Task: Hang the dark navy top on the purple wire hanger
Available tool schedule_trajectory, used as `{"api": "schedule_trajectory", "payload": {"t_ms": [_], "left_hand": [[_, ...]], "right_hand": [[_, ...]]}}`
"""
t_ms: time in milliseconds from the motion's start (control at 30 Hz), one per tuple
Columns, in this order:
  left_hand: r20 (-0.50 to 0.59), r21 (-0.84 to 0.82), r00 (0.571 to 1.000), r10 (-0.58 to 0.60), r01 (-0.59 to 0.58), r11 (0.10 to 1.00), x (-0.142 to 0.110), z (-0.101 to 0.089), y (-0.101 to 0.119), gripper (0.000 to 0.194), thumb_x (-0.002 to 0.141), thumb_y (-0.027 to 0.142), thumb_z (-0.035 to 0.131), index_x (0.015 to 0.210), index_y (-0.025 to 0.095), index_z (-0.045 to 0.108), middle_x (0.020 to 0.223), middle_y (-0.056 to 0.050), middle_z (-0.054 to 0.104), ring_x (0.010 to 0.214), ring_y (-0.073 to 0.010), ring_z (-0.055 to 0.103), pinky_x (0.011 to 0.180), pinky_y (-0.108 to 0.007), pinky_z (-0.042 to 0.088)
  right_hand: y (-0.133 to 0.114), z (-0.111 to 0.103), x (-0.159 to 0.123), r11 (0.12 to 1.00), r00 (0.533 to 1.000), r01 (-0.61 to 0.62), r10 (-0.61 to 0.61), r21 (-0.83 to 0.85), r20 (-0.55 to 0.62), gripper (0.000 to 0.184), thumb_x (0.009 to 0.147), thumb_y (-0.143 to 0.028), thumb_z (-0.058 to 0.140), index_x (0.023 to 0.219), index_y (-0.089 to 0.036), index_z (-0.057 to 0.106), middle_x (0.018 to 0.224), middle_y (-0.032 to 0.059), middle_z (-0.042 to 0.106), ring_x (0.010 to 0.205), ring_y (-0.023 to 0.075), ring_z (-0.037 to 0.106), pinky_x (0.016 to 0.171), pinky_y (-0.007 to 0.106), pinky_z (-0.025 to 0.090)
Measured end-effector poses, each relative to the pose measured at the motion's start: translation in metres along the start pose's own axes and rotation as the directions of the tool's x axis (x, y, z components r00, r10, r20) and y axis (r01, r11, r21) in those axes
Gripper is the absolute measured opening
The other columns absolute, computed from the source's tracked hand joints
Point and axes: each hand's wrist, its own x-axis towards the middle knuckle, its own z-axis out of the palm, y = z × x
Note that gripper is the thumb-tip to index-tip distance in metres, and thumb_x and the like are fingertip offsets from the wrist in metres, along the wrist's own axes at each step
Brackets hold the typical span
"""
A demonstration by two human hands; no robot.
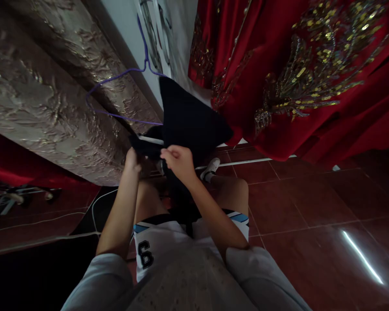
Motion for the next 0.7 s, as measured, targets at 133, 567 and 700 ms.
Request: {"api": "schedule_trajectory", "payload": {"t_ms": [133,567,700], "left_hand": [[0.196,0.048,0.981,0.001,-0.011,0.999,-0.03,0.019,0.001,0.025,0.084,0.033,0.077,0.083,0.019,0.057,0.072,0.002,0.061,0.06,-0.0107,0.059,0.059,-0.021,0.051],[0.427,0.167,0.797,0.427,-0.533,0.83,-0.072,0.04,0.016,0.028,0.097,0.05,0.065,0.106,0.024,0.057,0.08,0.0,0.063,0.073,-0.0136,0.064,0.072,-0.025,0.053],[0.336,-0.058,0.885,0.323,-0.323,0.945,-0.075,0.03,0.023,0.031,0.091,0.048,0.074,0.104,0.028,0.053,0.063,0.007,0.043,0.054,-0.0093,0.05,0.058,-0.019,0.05]], "right_hand": [[0.039,-0.041,-0.026,0.999,0.953,-0.032,0.024,-0.022,-0.302,0.032,0.084,-0.044,0.07,0.07,-0.019,0.058,0.062,-0.0014,0.055,0.057,0.0105,0.048,0.056,0.025,0.04],[-0.005,-0.039,0.015,0.807,0.873,0.414,-0.221,-0.422,0.435,0.02,0.1,-0.027,0.045,0.101,-0.018,0.063,0.089,0.0029,0.062,0.086,0.0171,0.058,0.084,0.03,0.045],[-0.019,-0.042,0.019,0.741,0.814,0.54,-0.339,-0.4,0.471,0.023,0.103,-0.033,0.048,0.096,-0.019,0.065,0.09,0.004,0.061,0.089,0.0165,0.058,0.086,0.03,0.044]]}}
